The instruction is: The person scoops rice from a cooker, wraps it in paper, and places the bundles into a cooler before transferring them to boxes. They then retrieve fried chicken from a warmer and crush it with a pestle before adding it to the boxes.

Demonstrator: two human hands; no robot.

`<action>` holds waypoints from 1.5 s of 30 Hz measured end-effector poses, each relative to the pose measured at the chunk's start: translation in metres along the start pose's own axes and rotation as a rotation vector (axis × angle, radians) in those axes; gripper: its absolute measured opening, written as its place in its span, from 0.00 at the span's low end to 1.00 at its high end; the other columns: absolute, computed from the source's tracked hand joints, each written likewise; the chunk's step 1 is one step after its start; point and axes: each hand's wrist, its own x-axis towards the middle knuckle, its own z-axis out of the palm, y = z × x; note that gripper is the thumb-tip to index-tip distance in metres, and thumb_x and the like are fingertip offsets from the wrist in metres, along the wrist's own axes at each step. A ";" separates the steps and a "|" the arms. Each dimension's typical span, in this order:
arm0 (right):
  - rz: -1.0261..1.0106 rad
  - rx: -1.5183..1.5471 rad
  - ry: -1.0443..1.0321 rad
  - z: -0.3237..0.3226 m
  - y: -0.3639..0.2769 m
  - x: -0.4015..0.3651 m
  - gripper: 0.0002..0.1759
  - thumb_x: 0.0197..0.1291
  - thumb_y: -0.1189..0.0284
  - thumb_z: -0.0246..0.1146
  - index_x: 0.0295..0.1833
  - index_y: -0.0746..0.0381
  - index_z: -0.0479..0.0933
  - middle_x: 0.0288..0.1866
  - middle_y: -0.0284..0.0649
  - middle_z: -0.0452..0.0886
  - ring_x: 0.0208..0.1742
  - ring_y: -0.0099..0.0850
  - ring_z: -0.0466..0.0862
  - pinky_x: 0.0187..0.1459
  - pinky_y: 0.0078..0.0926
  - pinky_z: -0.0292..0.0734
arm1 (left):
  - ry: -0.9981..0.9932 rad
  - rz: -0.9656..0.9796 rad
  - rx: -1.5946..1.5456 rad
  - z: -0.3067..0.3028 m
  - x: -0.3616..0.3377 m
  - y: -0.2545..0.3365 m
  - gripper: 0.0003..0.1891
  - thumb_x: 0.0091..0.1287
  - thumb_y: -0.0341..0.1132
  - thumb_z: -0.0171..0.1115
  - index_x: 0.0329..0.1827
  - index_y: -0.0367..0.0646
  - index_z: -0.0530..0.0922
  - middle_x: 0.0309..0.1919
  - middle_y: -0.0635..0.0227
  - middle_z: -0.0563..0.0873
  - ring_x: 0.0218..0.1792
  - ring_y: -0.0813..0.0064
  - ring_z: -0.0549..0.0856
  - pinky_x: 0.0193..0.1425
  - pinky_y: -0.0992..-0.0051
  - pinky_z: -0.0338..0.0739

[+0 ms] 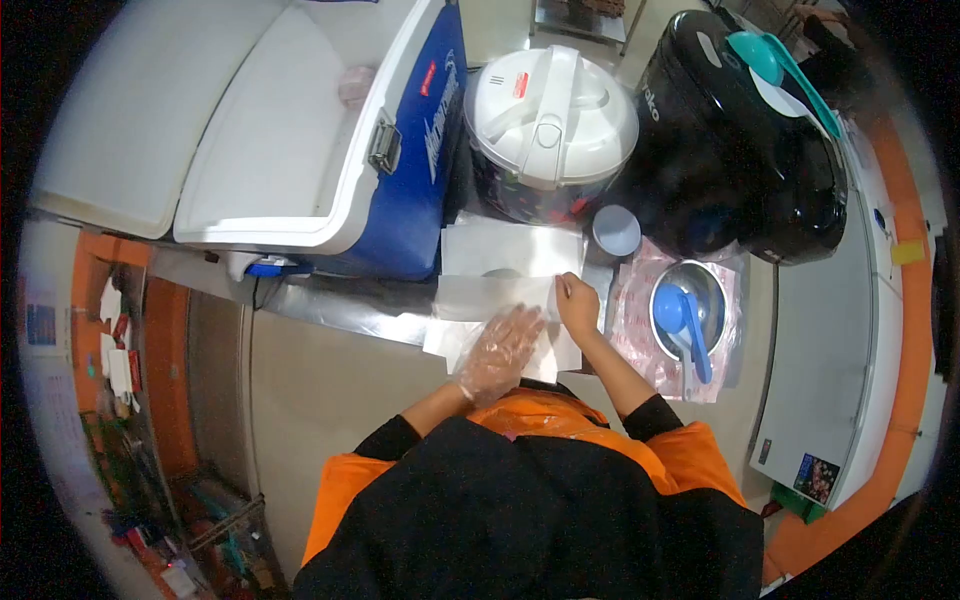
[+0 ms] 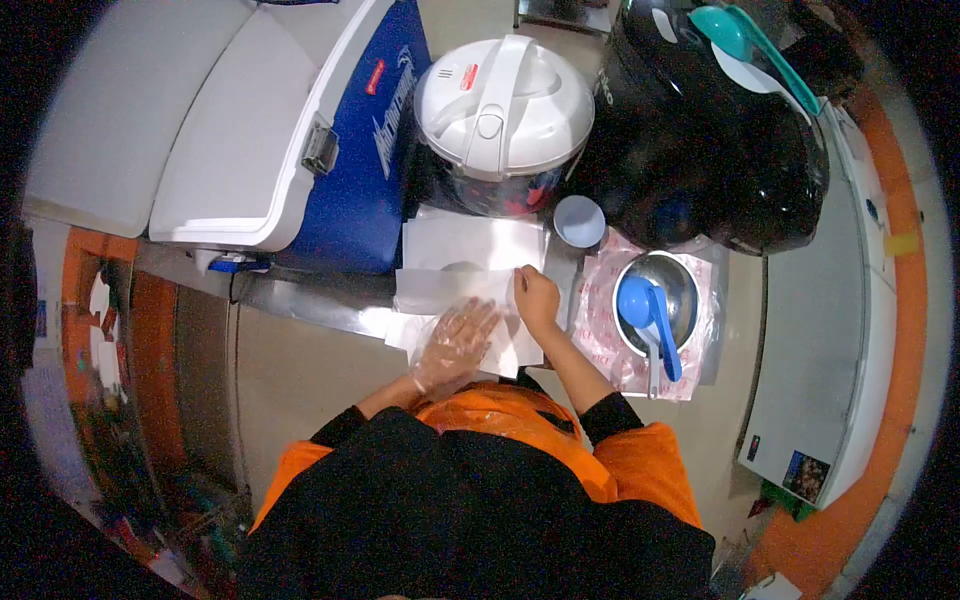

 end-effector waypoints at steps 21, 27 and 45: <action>-0.425 -0.175 0.262 0.002 0.005 0.056 0.06 0.48 0.70 0.67 0.32 0.59 0.79 0.46 0.31 0.80 0.49 0.35 0.74 0.49 0.35 0.66 | -0.133 -0.240 -0.016 0.007 0.011 -0.013 0.39 0.60 0.45 0.59 0.73 0.45 0.55 0.74 0.58 0.50 0.74 0.51 0.48 0.73 0.48 0.44; -0.436 -0.355 0.320 0.019 0.009 0.063 0.07 0.47 0.70 0.67 0.33 0.59 0.80 0.49 0.30 0.81 0.48 0.34 0.75 0.49 0.35 0.69 | -0.120 -0.237 -0.020 0.007 0.012 -0.012 0.39 0.59 0.42 0.60 0.73 0.45 0.55 0.74 0.59 0.50 0.74 0.51 0.47 0.73 0.47 0.44; -0.452 -0.346 0.327 0.011 0.010 0.055 0.06 0.49 0.72 0.64 0.35 0.57 0.78 0.34 0.31 0.79 0.38 0.34 0.75 0.43 0.35 0.69 | -0.125 -0.223 0.042 0.010 0.008 -0.011 0.37 0.59 0.43 0.60 0.72 0.45 0.58 0.74 0.57 0.51 0.74 0.52 0.48 0.73 0.48 0.46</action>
